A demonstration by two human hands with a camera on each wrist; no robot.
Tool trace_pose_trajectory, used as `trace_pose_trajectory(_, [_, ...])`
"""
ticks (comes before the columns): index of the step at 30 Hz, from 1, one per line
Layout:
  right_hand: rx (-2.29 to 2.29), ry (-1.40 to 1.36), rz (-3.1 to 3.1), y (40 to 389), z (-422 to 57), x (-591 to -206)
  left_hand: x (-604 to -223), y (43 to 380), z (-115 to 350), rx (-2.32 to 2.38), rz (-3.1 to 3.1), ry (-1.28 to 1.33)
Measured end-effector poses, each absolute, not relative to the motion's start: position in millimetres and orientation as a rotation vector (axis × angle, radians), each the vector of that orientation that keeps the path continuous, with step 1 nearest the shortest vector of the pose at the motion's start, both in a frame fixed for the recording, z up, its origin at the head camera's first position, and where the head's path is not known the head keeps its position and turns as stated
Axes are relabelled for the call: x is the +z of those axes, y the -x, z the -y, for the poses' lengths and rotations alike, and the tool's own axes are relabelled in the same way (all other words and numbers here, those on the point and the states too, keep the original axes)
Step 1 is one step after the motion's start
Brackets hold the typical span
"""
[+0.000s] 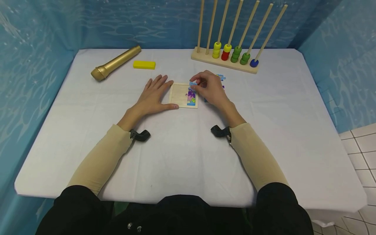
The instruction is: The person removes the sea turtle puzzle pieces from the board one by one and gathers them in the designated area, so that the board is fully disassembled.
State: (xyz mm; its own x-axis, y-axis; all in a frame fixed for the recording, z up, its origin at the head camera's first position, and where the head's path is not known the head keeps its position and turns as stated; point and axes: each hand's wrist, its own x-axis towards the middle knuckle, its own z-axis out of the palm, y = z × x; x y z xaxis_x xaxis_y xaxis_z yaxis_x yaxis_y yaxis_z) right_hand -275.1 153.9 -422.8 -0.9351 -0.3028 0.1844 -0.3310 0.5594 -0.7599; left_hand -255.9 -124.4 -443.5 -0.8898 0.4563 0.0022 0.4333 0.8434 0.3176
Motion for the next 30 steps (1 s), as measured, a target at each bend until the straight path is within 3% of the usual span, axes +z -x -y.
trace_pose_trajectory(6, [1.283, -0.492, 2.719, 280, -164, -415, -443, 255, 125, 0.496, -2.949, -0.716])
trace_pose_trajectory(13, [1.338, -0.228, 2.705, 288, -202, -407, -443, 256, 125, 0.496, -2.947, -0.721])
trace_pose_trajectory(25, [1.276, 0.247, 2.544, 301, -260, -426, -445, 256, 125, 0.496, -2.943, -0.715])
trace_pose_trajectory(30, [1.223, 0.262, 2.605, 303, -264, -433, -445, 257, 126, 0.495, -2.948, -0.724])
